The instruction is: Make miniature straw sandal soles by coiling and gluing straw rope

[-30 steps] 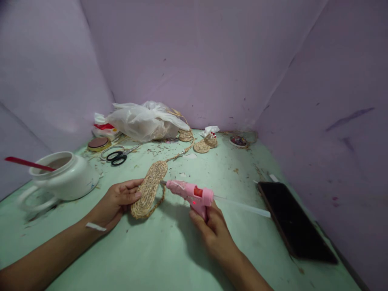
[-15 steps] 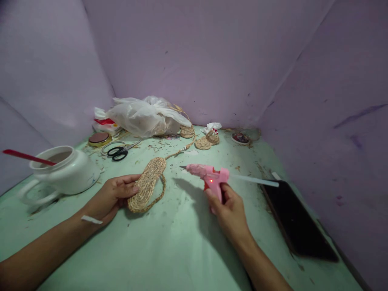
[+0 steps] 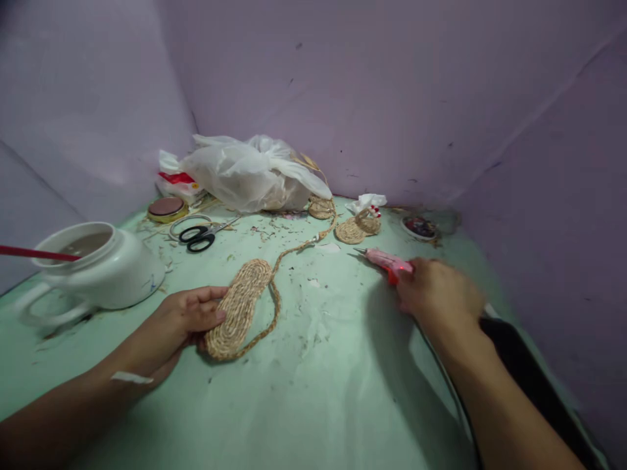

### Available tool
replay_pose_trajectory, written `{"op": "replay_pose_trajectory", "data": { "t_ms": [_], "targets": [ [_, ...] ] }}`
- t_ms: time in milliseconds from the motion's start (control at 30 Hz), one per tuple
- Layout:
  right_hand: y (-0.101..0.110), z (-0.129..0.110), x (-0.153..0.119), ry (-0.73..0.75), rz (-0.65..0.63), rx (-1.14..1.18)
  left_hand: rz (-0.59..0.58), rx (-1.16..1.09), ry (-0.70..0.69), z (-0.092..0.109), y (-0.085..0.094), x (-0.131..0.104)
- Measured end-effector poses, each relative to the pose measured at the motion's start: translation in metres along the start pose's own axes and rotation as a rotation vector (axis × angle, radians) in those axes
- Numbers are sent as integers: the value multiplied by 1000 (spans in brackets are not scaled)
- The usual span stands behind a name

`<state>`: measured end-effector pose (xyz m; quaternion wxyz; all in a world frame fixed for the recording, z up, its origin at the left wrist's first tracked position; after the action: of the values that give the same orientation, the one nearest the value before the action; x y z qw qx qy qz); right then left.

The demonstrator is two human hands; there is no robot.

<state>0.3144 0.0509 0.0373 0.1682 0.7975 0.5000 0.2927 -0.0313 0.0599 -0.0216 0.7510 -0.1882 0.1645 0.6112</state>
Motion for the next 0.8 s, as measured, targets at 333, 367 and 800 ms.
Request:
{"op": "replay_pose_trajectory", "data": {
  "t_ms": [333,367,800],
  "targets": [
    [-137,-114,-83,693,-901,-73,12,69,26,4,3,4],
    [-140,-112,-85,728,-886,-147,-2,72,15,6,2,4],
    [-120,-109,-140,860,-748,-544,-85,917,-194,9,-10,-7]
  ]
}}
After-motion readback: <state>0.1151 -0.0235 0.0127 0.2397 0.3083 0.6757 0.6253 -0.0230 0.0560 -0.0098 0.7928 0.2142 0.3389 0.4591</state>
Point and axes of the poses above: each hand's wrist, its own x-axis towards the middle knuckle, its own y-axis out of the back of the hand, z = x × y, the point moved 6 cm from there along x, towards the middle knuckle, and after that the axes turned 5 degrees about x, right-handed, at the moved point
